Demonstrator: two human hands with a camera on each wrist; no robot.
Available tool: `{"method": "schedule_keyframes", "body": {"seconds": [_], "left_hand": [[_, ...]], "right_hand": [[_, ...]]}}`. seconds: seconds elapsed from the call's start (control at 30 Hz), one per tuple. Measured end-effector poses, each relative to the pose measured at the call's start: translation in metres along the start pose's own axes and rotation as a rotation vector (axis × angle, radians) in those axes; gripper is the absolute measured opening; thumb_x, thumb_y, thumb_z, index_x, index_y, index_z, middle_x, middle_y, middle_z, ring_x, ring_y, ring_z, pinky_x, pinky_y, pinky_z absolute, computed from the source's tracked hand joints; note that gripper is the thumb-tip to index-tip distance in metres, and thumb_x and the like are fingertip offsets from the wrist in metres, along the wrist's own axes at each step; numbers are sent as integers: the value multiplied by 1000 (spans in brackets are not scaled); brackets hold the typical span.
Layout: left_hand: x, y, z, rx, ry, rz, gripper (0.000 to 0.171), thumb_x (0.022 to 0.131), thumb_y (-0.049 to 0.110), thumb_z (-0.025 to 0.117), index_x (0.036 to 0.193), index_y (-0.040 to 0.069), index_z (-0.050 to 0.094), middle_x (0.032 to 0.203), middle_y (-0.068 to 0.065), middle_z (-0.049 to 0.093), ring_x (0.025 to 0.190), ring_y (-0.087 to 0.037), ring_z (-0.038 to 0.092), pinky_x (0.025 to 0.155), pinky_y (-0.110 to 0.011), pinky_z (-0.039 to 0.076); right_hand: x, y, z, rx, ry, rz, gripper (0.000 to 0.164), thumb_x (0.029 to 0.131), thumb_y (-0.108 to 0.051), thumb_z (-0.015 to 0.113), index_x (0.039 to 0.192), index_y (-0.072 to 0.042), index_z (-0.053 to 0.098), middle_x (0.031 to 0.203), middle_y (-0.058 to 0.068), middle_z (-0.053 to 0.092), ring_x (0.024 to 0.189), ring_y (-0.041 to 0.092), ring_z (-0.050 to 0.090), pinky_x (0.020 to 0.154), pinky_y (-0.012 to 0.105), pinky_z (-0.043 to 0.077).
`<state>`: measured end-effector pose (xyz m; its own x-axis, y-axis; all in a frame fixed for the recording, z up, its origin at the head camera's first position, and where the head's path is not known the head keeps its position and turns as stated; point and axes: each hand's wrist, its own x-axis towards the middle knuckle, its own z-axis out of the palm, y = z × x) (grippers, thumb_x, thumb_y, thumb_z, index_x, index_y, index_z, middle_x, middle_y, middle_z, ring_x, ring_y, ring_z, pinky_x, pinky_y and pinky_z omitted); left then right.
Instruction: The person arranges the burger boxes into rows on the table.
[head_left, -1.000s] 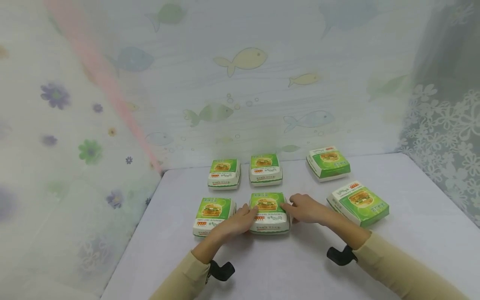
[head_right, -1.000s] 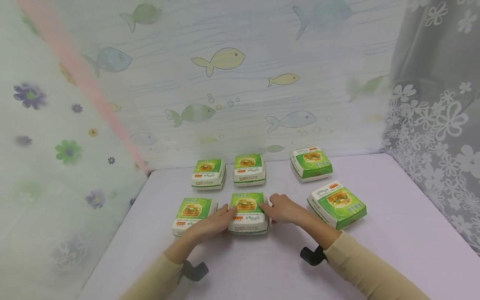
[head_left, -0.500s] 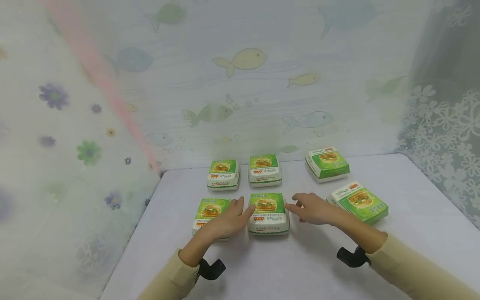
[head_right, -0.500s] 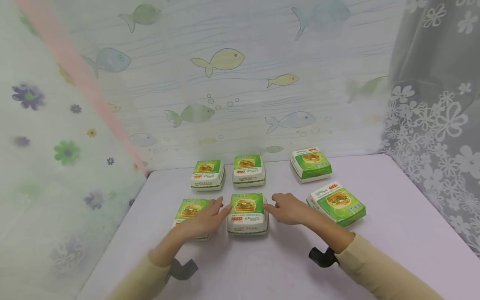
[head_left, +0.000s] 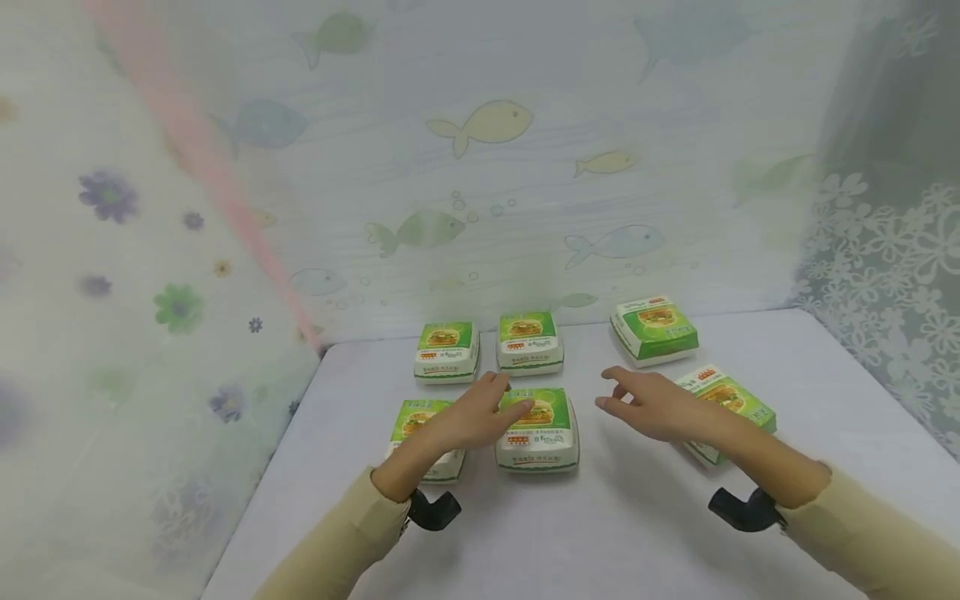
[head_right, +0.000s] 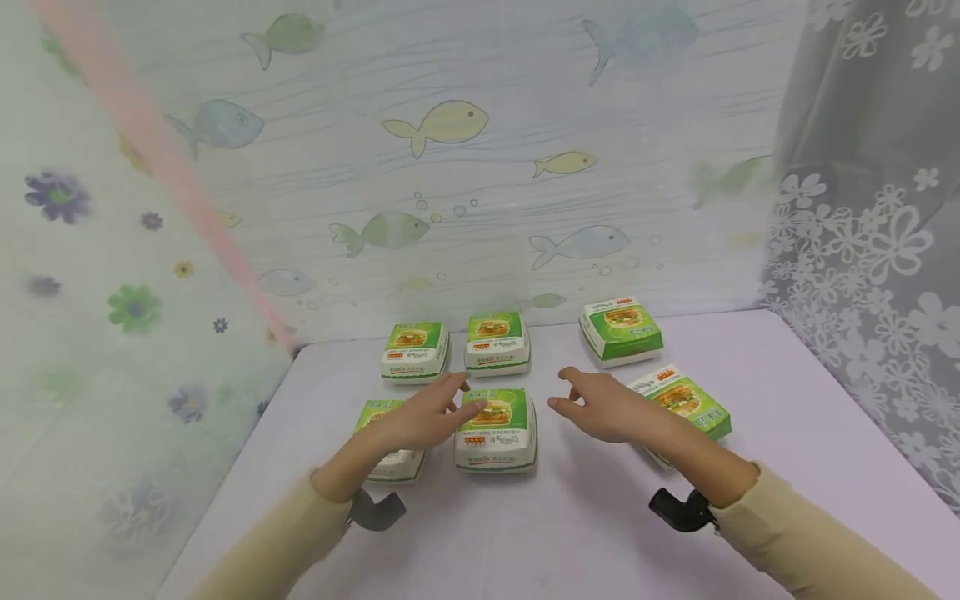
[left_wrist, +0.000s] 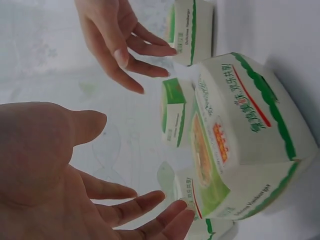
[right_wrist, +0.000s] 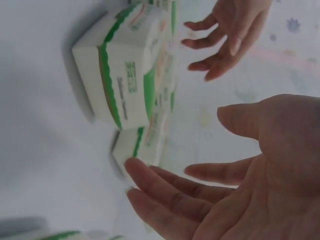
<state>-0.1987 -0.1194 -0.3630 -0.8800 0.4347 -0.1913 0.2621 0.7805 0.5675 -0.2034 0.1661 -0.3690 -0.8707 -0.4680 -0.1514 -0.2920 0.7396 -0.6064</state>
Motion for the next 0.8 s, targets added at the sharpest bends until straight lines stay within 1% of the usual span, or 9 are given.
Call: {"method": "schedule_keyframes", "body": {"seconds": [0.1,0.2,0.33,0.47,0.57,0.67,0.8], "left_hand": [[9,6,-3,6,-18,48,69,108,44,48,158,0,30,155,-22,43,144,-35,42,116,-51,38],[21,12,-4,7,-25,92,67,107,41,50,159,4,31,153,-19,46,141,-34,45,114,-49,41],[39,19,-5,-18,-35,108,65,107,40,51,159,6,32,154,-17,45,137,-34,50,111,-46,44],[56,26,-3,-74,-45,96,64,107,39,52,160,8,31,155,-16,45,133,-34,55,109,-44,47],[68,31,-1,-110,-37,89,65,106,40,54,160,10,32,153,-14,48,130,-31,57,107,-42,48],[79,36,2,-144,-28,79,66,106,41,55,160,11,31,152,-12,49,131,-28,56,107,-41,48],[93,44,7,-193,-19,50,69,105,42,56,161,12,29,152,-10,48,134,-27,53,107,-42,48]], "right_hand": [[-5,4,-10,-11,23,-4,61,105,-36,56,147,6,43,123,20,65,107,33,66,86,48,58],[-9,9,-21,-31,42,-12,62,106,-37,55,146,8,43,125,24,64,109,37,66,86,50,58],[-10,16,-33,-50,59,-19,62,106,-36,55,145,11,42,129,30,61,112,43,64,86,53,58],[-8,26,-44,-47,73,-15,62,107,-34,53,146,11,39,133,35,57,117,49,61,87,55,57],[-4,34,-52,-48,81,13,65,108,-35,52,150,12,34,137,37,53,122,52,57,90,58,55],[1,41,-60,-55,90,43,69,108,-36,51,151,13,30,139,39,51,125,55,52,93,61,52],[7,51,-71,-63,86,75,69,107,-35,51,151,14,29,139,40,49,125,57,50,93,63,51]]}}
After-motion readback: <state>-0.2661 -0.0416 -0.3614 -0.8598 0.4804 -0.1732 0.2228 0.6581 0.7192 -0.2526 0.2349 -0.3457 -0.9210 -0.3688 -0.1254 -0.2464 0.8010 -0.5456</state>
